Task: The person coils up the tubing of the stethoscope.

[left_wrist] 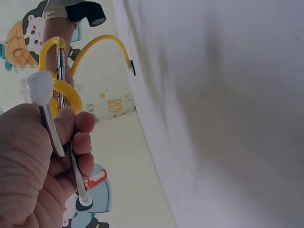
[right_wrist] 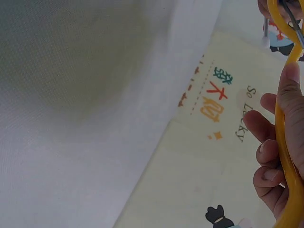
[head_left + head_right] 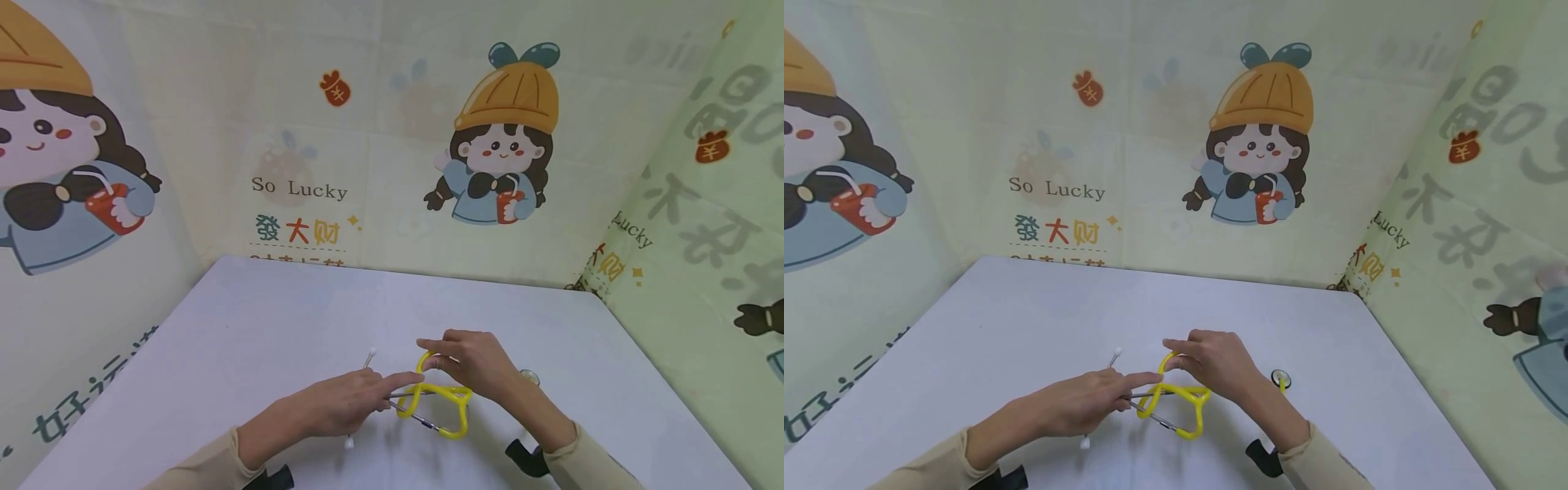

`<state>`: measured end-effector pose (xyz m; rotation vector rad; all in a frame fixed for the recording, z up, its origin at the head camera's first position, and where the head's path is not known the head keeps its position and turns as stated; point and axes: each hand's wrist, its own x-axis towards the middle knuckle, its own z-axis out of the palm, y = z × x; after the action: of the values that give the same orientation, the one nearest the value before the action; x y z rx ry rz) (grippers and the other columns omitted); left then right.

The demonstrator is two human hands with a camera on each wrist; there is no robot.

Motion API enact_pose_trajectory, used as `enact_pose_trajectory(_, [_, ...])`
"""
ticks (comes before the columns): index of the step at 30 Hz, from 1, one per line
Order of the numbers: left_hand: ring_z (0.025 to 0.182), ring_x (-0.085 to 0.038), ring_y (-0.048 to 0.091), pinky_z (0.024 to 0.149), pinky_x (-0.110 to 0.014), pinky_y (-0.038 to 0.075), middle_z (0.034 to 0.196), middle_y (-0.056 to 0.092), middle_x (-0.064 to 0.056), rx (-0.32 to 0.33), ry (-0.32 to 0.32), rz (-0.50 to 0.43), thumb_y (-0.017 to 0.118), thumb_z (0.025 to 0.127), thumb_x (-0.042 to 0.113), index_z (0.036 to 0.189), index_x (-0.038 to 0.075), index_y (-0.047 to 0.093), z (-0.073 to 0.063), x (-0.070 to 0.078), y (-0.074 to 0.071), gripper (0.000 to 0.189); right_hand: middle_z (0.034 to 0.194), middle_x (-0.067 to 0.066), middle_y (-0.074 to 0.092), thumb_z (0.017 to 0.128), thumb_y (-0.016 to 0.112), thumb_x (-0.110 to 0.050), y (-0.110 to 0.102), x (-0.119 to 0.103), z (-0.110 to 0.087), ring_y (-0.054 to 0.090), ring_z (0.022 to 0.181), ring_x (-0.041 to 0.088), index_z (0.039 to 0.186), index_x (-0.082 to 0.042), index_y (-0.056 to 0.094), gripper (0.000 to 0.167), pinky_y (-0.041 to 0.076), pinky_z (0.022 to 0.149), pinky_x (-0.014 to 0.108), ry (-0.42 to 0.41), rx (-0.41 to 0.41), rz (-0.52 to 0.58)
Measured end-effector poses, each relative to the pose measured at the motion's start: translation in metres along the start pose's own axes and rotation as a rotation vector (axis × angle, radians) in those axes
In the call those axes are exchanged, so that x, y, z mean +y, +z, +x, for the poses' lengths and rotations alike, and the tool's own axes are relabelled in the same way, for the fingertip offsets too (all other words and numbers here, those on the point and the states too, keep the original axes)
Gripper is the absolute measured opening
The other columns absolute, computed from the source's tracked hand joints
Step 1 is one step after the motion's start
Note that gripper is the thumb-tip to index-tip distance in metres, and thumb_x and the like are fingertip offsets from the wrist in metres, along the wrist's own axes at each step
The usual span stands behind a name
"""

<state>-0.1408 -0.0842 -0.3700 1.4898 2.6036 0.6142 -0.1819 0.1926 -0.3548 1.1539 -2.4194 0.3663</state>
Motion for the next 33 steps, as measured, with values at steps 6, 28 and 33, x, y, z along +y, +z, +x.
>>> enact_pose_trajectory(6, [0.101,-0.008,0.065,0.086,-0.023,0.051,0.104,0.074,0.004,0.044,0.084,0.019,0.069,0.088,-0.012,0.158,0.028,0.027,0.000,-0.001,0.000,0.091,0.073,-0.010,0.065,0.089,0.077,-0.034,0.009,0.000,-0.003,0.046,0.058,-0.002,0.120,-0.017,0.078,0.035,0.039,0.054,0.015,0.065,-0.096,0.045])
enact_pose_trajectory(28, [0.077,-0.004,0.053,0.073,-0.016,0.048,0.089,0.067,0.002,0.449,0.152,-0.028,0.069,0.094,-0.004,0.149,0.001,0.046,0.010,-0.017,0.009,0.060,0.083,-0.007,0.077,0.092,0.077,-0.019,0.030,-0.017,-0.012,0.065,0.067,0.007,0.107,-0.015,0.081,0.016,0.050,0.060,0.021,0.142,-0.075,0.082])
enact_pose_trajectory(33, [0.075,-0.004,0.050,0.068,-0.016,0.047,0.094,0.068,-0.001,0.476,0.080,-0.064,0.068,0.094,-0.005,0.147,-0.001,0.048,0.010,-0.017,0.009,0.058,0.080,-0.002,0.077,0.086,0.082,-0.014,0.030,-0.022,-0.014,0.055,0.057,0.002,0.114,-0.011,0.080,0.029,0.044,0.055,0.017,0.152,-0.059,0.094])
